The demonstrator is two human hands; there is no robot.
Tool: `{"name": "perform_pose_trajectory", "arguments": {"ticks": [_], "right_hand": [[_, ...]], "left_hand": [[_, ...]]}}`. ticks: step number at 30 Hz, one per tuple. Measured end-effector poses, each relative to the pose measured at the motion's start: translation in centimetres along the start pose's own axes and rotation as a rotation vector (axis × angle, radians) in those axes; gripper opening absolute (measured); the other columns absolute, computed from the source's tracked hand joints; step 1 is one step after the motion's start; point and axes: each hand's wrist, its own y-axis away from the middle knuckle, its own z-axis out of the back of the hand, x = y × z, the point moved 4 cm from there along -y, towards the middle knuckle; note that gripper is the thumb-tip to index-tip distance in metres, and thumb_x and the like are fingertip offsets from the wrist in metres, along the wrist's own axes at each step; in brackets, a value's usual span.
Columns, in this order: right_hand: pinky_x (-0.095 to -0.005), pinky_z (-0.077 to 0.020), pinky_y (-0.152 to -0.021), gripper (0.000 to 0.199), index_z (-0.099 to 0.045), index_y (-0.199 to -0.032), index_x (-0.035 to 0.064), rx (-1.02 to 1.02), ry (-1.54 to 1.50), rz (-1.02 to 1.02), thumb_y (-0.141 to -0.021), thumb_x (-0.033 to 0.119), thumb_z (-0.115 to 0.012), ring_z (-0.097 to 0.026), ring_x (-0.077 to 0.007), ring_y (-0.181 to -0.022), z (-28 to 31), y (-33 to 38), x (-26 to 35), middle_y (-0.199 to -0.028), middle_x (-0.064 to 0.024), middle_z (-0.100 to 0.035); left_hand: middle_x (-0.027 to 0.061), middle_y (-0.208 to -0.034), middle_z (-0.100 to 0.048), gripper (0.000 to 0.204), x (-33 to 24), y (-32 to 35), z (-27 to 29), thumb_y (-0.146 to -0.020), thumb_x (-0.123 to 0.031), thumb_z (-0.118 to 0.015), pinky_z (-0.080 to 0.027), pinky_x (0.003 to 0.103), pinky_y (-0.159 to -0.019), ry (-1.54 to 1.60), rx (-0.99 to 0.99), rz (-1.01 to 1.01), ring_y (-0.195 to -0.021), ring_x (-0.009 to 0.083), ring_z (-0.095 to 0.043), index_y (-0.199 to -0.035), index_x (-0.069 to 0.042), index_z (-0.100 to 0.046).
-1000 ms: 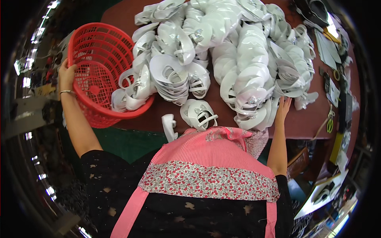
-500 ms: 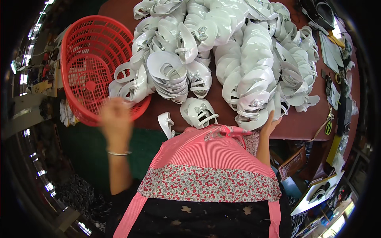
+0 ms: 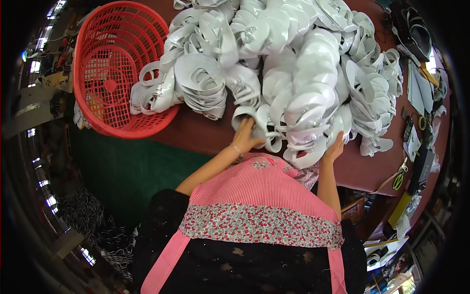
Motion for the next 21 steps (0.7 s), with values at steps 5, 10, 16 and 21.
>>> {"name": "perform_pose_trajectory", "arguments": {"ticks": [5, 10, 16, 21], "right_hand": [[-0.0333, -0.0511, -0.075, 0.052, -0.061, -0.117, -0.0081, 0.04, 0.204, 0.104, -0.098, 0.04, -0.057, -0.063, -0.0214, -0.087, -2.0, -8.2, 1.5, -0.105, -0.0155, -0.067], [-0.0352, -0.0444, -0.094, 0.062, -0.051, -0.132, -0.0073, 0.237, 0.259, 0.02, -0.099, 0.046, -0.05, -0.057, -0.0222, -0.111, -0.4, -9.4, 1.2, -0.127, -0.0168, -0.058], [-0.0364, -0.0348, -0.107, 0.062, -0.038, -0.146, -0.0013, 0.266, 0.069, -0.177, -0.103, 0.043, -0.044, -0.045, -0.0235, -0.131, 3.4, -2.4, 1.5, -0.147, -0.0155, -0.043], [-0.0324, -0.0425, -0.098, 0.04, -0.05, -0.133, -0.0003, -0.081, 0.502, 0.328, -0.099, 0.02, -0.057, -0.053, -0.0205, -0.116, 5.2, 2.4, 3.9, -0.126, -0.0127, -0.054]], "left_hand": [[0.0244, -0.122, -0.052, 0.093, -3.8, -5.5, -2.6, -0.065, -0.035, -0.087, -0.048, 0.041, -0.089, 0.007, -0.074, -0.12, -0.113, 0.0383, -0.052, -0.137, 0.004, -0.041], [0.0207, -0.127, -0.052, 0.089, -3.0, -2.5, -1.5, -0.067, -0.028, -0.087, -0.05, 0.04, -0.093, -0.081, -0.01, -0.102, -0.117, 0.0338, -0.053, -0.137, 0.002, -0.04], [0.0161, -0.122, -0.058, 0.058, -0.6, 5.1, 2.3, -0.079, -0.014, -0.074, -0.054, 0.038, -0.084, -0.016, -0.076, 0.057, -0.103, 0.0293, -0.063, -0.131, -0.001, -0.052], [0.014, -0.096, -0.065, 0.019, -6.9, 0.2, 15.1, -0.085, -0.003, -0.061, -0.05, 0.043, -0.083, -0.323, -0.531, -0.336, -0.093, 0.0342, -0.062, -0.103, -0.004, -0.066]]}}
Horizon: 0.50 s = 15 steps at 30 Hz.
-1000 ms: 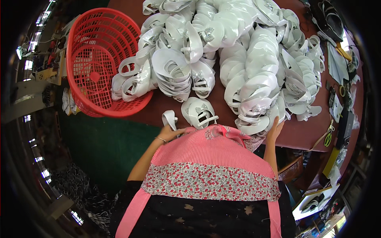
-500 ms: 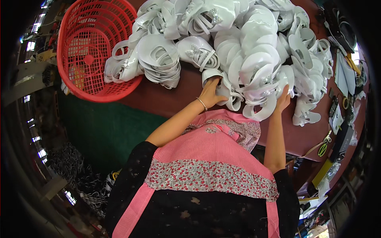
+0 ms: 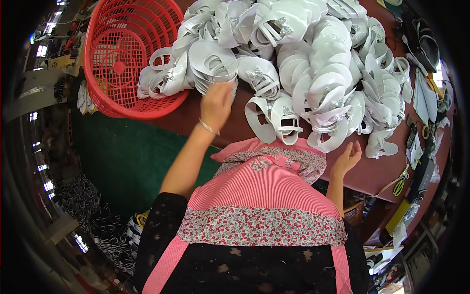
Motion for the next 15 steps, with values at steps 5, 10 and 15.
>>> {"name": "perform_pose_trajectory", "arguments": {"ticks": [5, 10, 15], "right_hand": [[-0.0303, -0.0483, -0.081, 0.019, -0.06, -0.111, -0.0017, 0.003, -0.081, 0.513, -0.092, -0.003, -0.059, -0.058, -0.019, -0.096, -3.9, 5.1, 13.2, -0.11, -0.0104, -0.058], [-0.0371, -0.0515, -0.082, 0.034, -0.062, -0.115, 0.005, 0.514, -0.208, 0.586, -0.082, -0.004, -0.064, -0.061, -0.026, -0.094, -15.8, 12.8, 20.0, -0.112, -0.0149, -0.061], [-0.0408, -0.0501, -0.088, 0.048, -0.059, -0.125, 0.007, 0.806, -0.16, 0.666, -0.079, 0.007, -0.071, -0.058, -0.0344, -0.103, -25.9, 17.7, 21.7, -0.127, -0.0165, -0.052]], "left_hand": [[0.0152, -0.089, -0.069, 0.011, 11.1, -9.7, 0.1, -0.08, -0.012, -0.069, -0.052, 0.045, -0.077, -0.43, 0.209, -0.025, -0.085, 0.0348, -0.065, -0.088, -0.006, -0.072], [0.0134, -0.08, -0.072, 0.017, 12.6, -11.1, -2.4, -0.068, -0.025, -0.078, -0.055, 0.04, -0.073, -0.603, 0.629, 0.093, -0.078, 0.0327, -0.069, -0.079, -0.012, -0.076], [0.0126, -0.078, -0.072, 0.016, 13.2, -12.3, -3.2, -0.068, -0.027, -0.077, -0.055, 0.039, -0.071, -0.577, 0.697, 0.04, -0.076, 0.0295, -0.07, -0.079, -0.014, -0.077]]}}
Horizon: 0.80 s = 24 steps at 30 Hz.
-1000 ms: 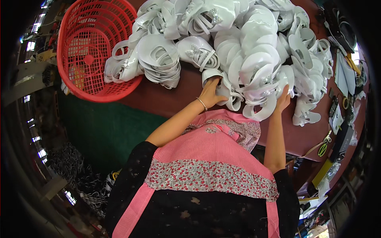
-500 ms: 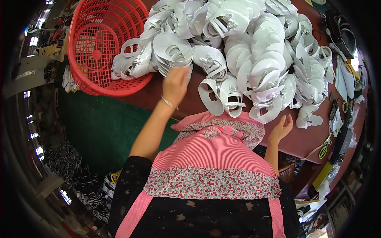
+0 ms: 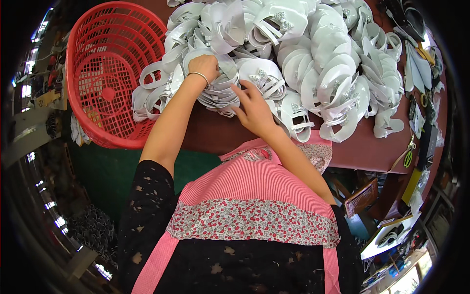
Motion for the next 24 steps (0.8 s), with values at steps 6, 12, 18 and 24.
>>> {"name": "perform_pose_trajectory", "arguments": {"ticks": [6, 12, 18, 24], "right_hand": [[-0.0434, -0.0492, -0.087, 0.053, -0.056, -0.13, 0.0107, 0.118, 0.151, -0.002, -0.079, 0.012, -0.071, -0.054, -0.0327, -0.111, -3.5, 0.3, -1.6, -0.135, -0.0127, -0.048], [-0.0436, -0.0491, -0.086, 0.056, -0.054, -0.134, 0.0119, 0.067, 0.15, -0.01, -0.08, 0.01, -0.069, -0.054, -0.0332, -0.11, -4.5, 1.3, -1.9, -0.143, -0.0123, -0.044], [-0.0436, -0.0488, -0.086, 0.057, -0.052, -0.135, 0.0124, 0.069, 0.157, 0.014, -0.08, 0.008, -0.067, -0.055, -0.0326, -0.108, -4.4, 1.6, -2.2, -0.145, -0.0114, -0.043], [-0.044, -0.0488, -0.084, 0.057, -0.052, -0.137, 0.0132, 0.117, 0.134, 0.027, -0.081, 0.007, -0.065, -0.055, -0.0312, -0.104, -4.0, 1.8, -2.4, -0.147, -0.0099, -0.041]], "left_hand": [[0.0116, -0.079, -0.072, 0.018, 0.8, -0.5, 0.3, -0.07, -0.027, -0.072, -0.055, 0.039, -0.07, 0.006, 0.097, -0.042, -0.074, 0.0294, -0.07, -0.081, -0.014, -0.078], [0.0099, -0.08, -0.073, 0.019, 1.4, -0.4, 0.1, -0.074, -0.031, -0.072, -0.055, 0.039, -0.069, 0.069, 0.11, -0.053, -0.075, 0.0288, -0.07, -0.083, -0.016, -0.079], [0.0092, -0.082, -0.073, 0.023, 1.3, -0.1, -0.3, -0.077, -0.036, -0.073, -0.054, 0.04, -0.069, 0.003, 0.107, -0.072, -0.076, 0.0282, -0.07, -0.088, -0.016, -0.078], [0.0097, -0.084, -0.073, 0.02, 1.0, 0.3, -0.2, -0.08, -0.033, -0.069, -0.054, 0.041, -0.071, 0.002, 0.081, -0.098, -0.078, 0.0303, -0.069, -0.091, -0.019, -0.078]]}}
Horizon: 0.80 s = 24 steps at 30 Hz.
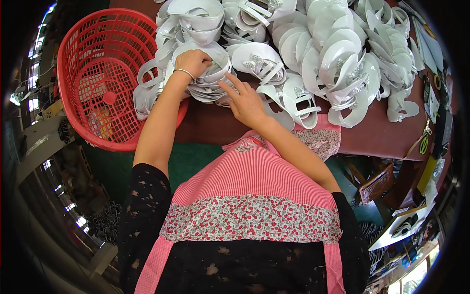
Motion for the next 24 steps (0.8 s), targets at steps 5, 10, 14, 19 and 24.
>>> {"name": "perform_pose_trajectory", "arguments": {"ticks": [5, 10, 14, 19, 24], "right_hand": [[-0.0432, -0.0491, -0.082, 0.058, -0.052, -0.137, 0.0136, -0.002, 0.001, 0.017, -0.081, 0.006, -0.064, -0.055, -0.0307, -0.101, -0.1, 0.1, -0.3, -0.148, -0.0094, -0.04], [-0.0431, -0.0491, -0.081, 0.058, -0.052, -0.138, 0.0133, 0.003, 0.007, 0.029, -0.081, 0.006, -0.064, -0.055, -0.0305, -0.1, -0.1, 0.1, -0.4, -0.148, -0.009, -0.041], [-0.0427, -0.0489, -0.08, 0.059, -0.051, -0.138, 0.0121, 0.015, 0.025, 0.034, -0.081, 0.005, -0.064, -0.055, -0.0303, -0.1, 0.1, 0.2, -0.3, -0.149, -0.0086, -0.041], [-0.0424, -0.049, -0.079, 0.061, -0.049, -0.139, 0.0116, 0.045, 0.056, 0.034, -0.08, 0.006, -0.064, -0.056, -0.0299, -0.099, 0.5, 0.4, -0.5, -0.15, -0.0082, -0.04], [-0.0433, -0.0494, -0.08, 0.063, -0.047, -0.14, 0.0108, 0.091, 0.054, 0.068, -0.079, 0.007, -0.066, -0.056, -0.0301, -0.101, 1.1, 0.4, 0.0, -0.149, -0.009, -0.04]], "left_hand": [[0.0112, -0.086, -0.073, 0.019, 0.2, -0.1, -0.5, -0.083, -0.03, -0.066, -0.053, 0.043, -0.073, -0.013, -0.015, 0.02, -0.08, 0.0319, -0.069, -0.093, -0.019, -0.078], [0.0118, -0.086, -0.072, 0.019, 0.6, -0.1, -0.6, -0.084, -0.029, -0.065, -0.053, 0.044, -0.073, -0.006, -0.029, 0.021, -0.081, 0.0328, -0.068, -0.093, -0.017, -0.077], [0.0112, -0.085, -0.072, 0.019, 0.6, -0.2, -0.7, -0.083, -0.029, -0.066, -0.053, 0.043, -0.073, -0.015, -0.036, 0.031, -0.08, 0.0315, -0.069, -0.09, -0.016, -0.077], [0.0098, -0.084, -0.073, 0.022, -0.5, -0.3, -0.4, -0.078, -0.033, -0.068, -0.054, 0.039, -0.073, -0.018, 0.054, 0.082, -0.078, 0.0285, -0.07, -0.088, -0.015, -0.077], [0.0091, -0.083, -0.072, 0.022, 0.6, 0.3, -0.2, -0.074, -0.023, -0.072, -0.054, 0.038, -0.073, 0.137, 0.057, 0.076, -0.076, 0.0272, -0.069, -0.093, -0.011, -0.075]]}}
